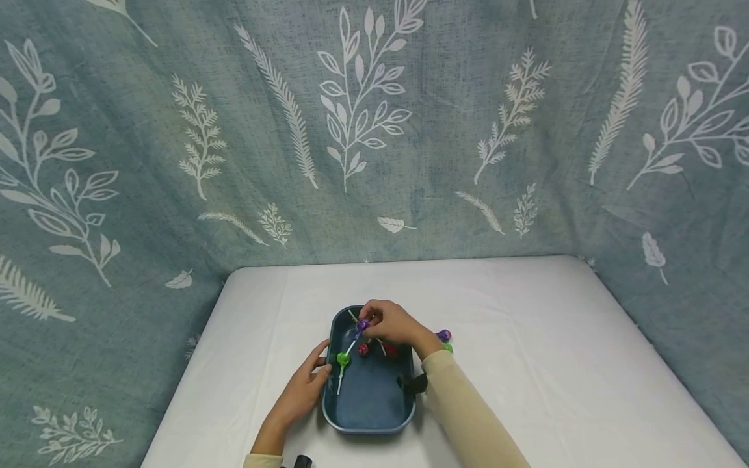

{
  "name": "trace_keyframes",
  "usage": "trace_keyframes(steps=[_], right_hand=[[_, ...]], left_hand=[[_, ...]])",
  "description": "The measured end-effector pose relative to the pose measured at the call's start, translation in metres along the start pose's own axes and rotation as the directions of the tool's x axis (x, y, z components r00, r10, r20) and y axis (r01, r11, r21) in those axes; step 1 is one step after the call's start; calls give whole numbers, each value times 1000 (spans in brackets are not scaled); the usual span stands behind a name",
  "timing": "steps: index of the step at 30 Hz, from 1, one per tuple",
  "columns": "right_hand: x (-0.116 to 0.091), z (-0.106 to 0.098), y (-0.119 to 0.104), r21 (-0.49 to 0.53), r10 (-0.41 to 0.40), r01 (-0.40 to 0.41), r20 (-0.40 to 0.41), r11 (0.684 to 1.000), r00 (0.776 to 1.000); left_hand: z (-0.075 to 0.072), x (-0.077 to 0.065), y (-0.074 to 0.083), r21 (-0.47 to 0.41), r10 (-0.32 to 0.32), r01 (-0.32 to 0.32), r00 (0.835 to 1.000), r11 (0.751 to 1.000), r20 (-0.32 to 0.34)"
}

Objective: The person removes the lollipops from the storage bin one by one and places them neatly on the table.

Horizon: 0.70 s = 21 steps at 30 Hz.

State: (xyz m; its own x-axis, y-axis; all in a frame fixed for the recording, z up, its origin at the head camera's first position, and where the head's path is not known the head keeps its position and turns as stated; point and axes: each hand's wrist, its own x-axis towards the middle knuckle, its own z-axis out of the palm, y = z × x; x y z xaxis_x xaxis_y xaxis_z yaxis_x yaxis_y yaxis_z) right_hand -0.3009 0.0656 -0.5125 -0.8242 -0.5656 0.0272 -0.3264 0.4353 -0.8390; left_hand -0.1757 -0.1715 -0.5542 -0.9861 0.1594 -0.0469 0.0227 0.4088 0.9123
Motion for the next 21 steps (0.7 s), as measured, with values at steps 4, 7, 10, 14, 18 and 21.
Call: trace_keyframes(steps=[4, 7, 10, 14, 18, 21], right_hand=[[-7, -9, 0, 9, -39, 39, -31, 999, 999], [-12, -15, -2, 26, -53, 54, -47, 998, 997], [-19, -20, -4, 57, -45, 50, -75, 997, 996], [-30, -26, -5, 80, -33, 42, -111, 996, 993], [-44, -32, -4, 87, -22, 36, -158, 996, 987], [-54, -36, -1, 127, 5, 20, -196, 992, 981]], left_hand=[[1, -1, 2, -16, 16, -16, 1000, 1000, -5], [1, -1, 2, -29, 26, -26, 1000, 999, -10], [2, 0, 1, -28, 33, -33, 999, 999, -11], [2, 0, 0, -14, 26, -26, 1000, 1000, -10], [2, 0, -1, -17, 19, -19, 1000, 1000, -12], [1, 0, -1, -16, 13, -14, 1000, 1000, -10]])
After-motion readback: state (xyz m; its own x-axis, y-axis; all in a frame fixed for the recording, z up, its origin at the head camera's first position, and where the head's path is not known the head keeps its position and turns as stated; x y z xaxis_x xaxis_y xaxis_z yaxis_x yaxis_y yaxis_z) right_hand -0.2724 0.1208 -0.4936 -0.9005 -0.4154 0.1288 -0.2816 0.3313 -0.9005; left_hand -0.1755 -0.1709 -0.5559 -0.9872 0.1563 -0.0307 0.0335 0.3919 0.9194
